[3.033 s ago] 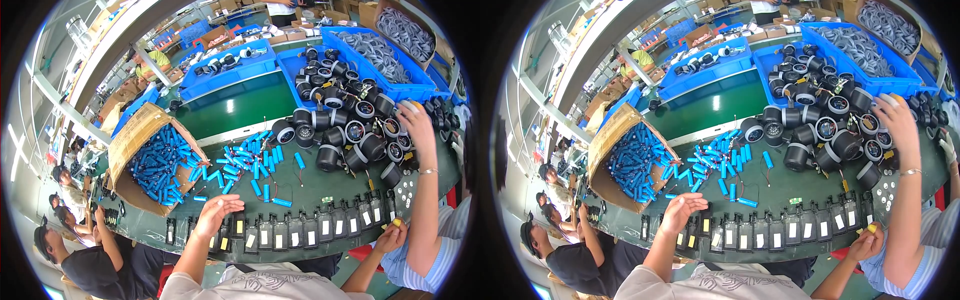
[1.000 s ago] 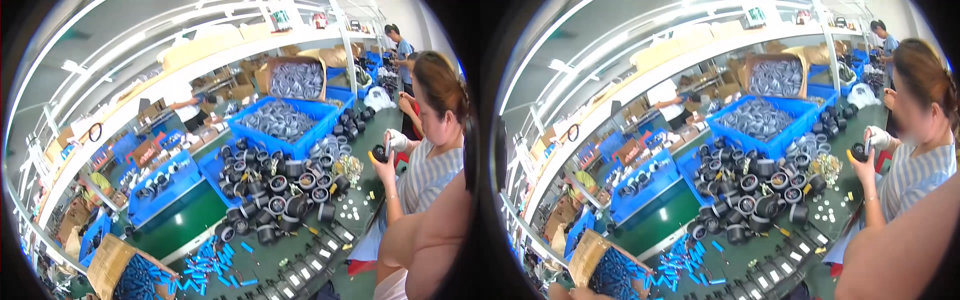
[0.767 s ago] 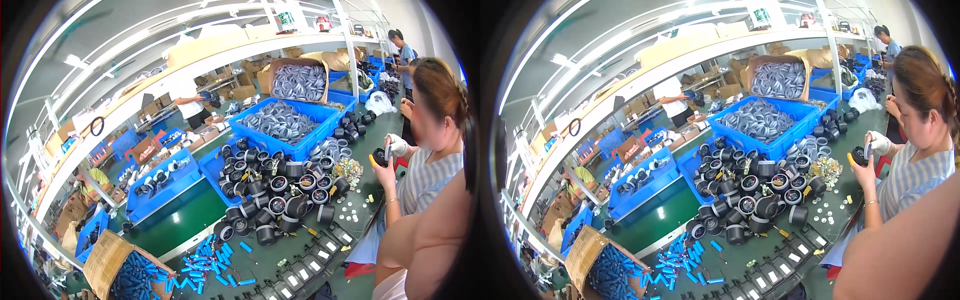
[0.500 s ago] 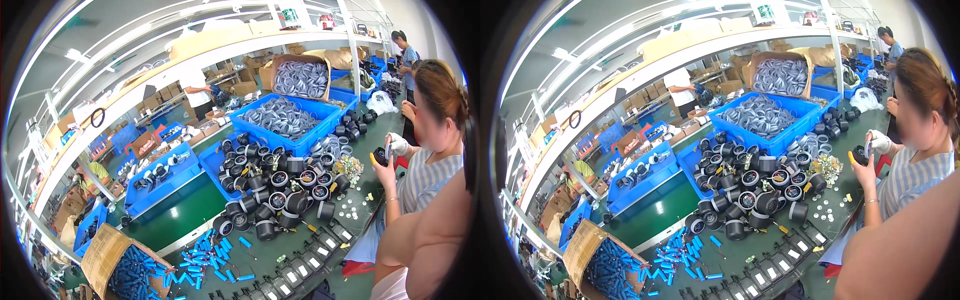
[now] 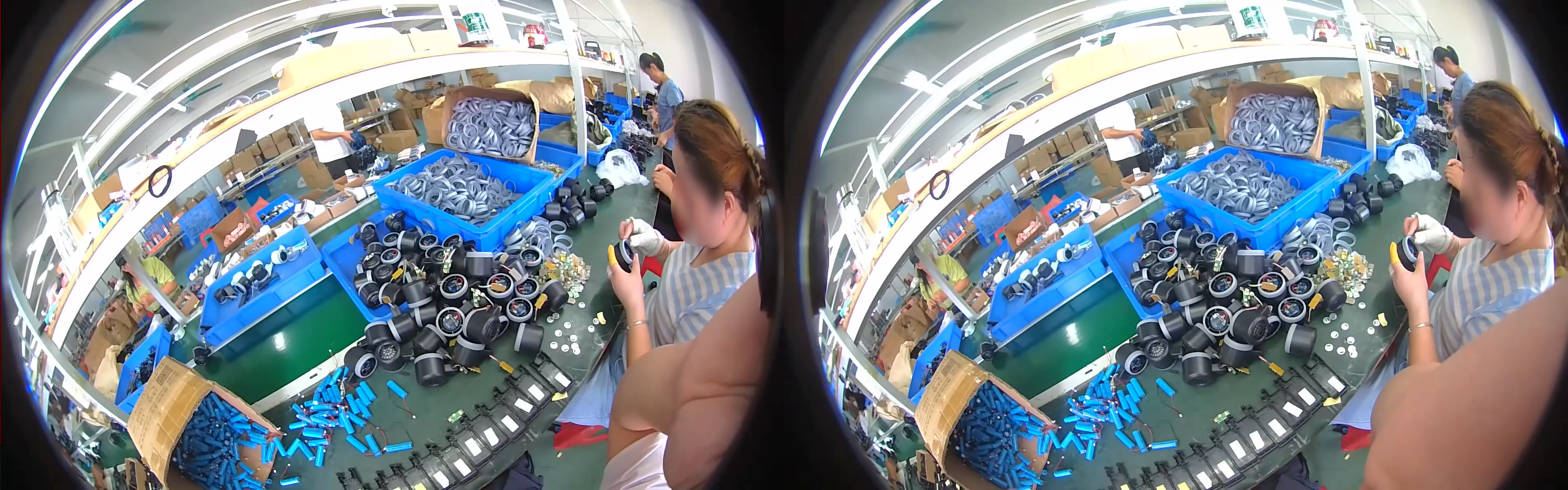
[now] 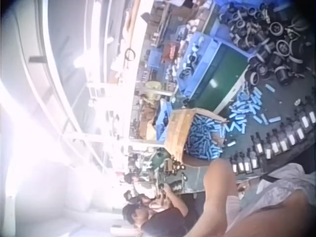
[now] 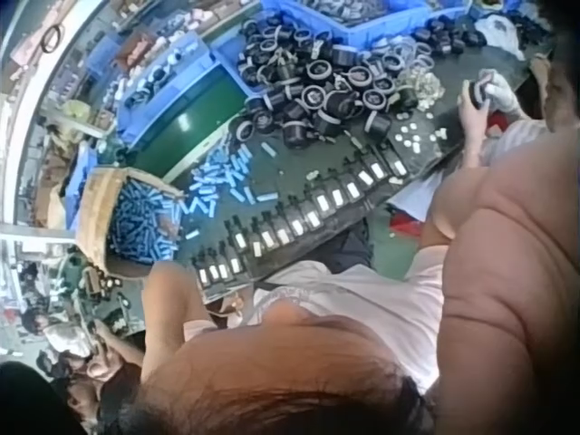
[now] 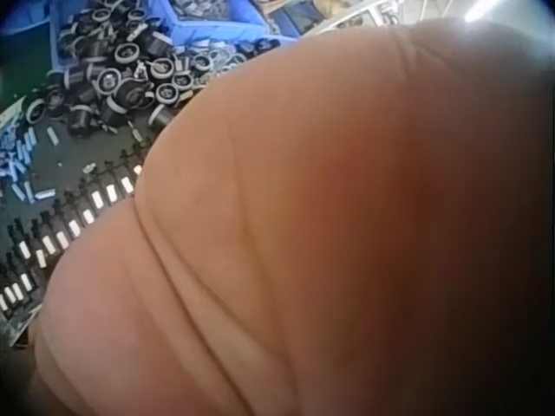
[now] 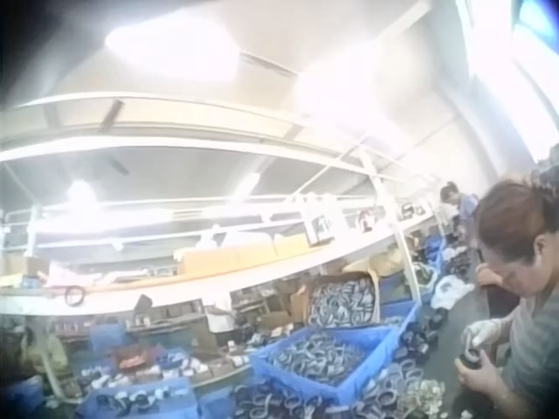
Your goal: The person assembles battery packs and electronic components by hand, combining batteries, plastic housings, wires, and electronic modules from a cardboard box at a factory workstation.
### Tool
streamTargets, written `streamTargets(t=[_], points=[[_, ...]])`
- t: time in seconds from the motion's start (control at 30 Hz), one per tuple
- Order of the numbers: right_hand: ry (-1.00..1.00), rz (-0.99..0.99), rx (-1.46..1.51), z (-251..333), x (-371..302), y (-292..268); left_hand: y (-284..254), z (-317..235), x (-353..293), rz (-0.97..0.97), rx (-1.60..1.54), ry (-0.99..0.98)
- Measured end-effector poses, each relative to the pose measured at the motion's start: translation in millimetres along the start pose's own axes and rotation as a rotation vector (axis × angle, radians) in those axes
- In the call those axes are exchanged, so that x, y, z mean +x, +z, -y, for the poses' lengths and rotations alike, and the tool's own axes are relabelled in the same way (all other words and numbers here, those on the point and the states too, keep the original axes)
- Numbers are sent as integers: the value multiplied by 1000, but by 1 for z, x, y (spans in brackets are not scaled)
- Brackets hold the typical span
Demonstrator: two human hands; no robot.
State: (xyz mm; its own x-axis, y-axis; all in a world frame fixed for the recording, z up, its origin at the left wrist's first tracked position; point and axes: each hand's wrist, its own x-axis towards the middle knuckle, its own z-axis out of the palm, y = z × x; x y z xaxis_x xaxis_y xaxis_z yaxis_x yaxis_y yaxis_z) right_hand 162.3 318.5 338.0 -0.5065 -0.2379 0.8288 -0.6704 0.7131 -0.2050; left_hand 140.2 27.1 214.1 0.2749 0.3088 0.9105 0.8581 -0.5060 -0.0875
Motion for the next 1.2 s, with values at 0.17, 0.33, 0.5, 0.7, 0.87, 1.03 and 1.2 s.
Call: streamTargets(t=[0.17, 0.33, 0.5, 0.7, 0.87, 1.03, 1.2], points=[[57, 65, 6, 6, 5, -9, -1, 0, -5, 55, 153, 164], [114, 118, 40, 11, 4, -19, -2, -10, -6, 131, 310, 318], [147, 189, 62, 16, 9, -26, -15, -31, -8, 183, 449, 140], [171, 340, 91, 26, 32, -21, 12, -6, 62, -223, -349, -358], [238, 475, 117, 25, 43, -6, 24, 21, 96, -173, -745, -654], [281, 583, 150, 26, 48, -5, 43, 19, 96, -117, -825, -654], [335, 692, 197, 23, 48, 0, 62, 15, 87, -59, -912, -671]])
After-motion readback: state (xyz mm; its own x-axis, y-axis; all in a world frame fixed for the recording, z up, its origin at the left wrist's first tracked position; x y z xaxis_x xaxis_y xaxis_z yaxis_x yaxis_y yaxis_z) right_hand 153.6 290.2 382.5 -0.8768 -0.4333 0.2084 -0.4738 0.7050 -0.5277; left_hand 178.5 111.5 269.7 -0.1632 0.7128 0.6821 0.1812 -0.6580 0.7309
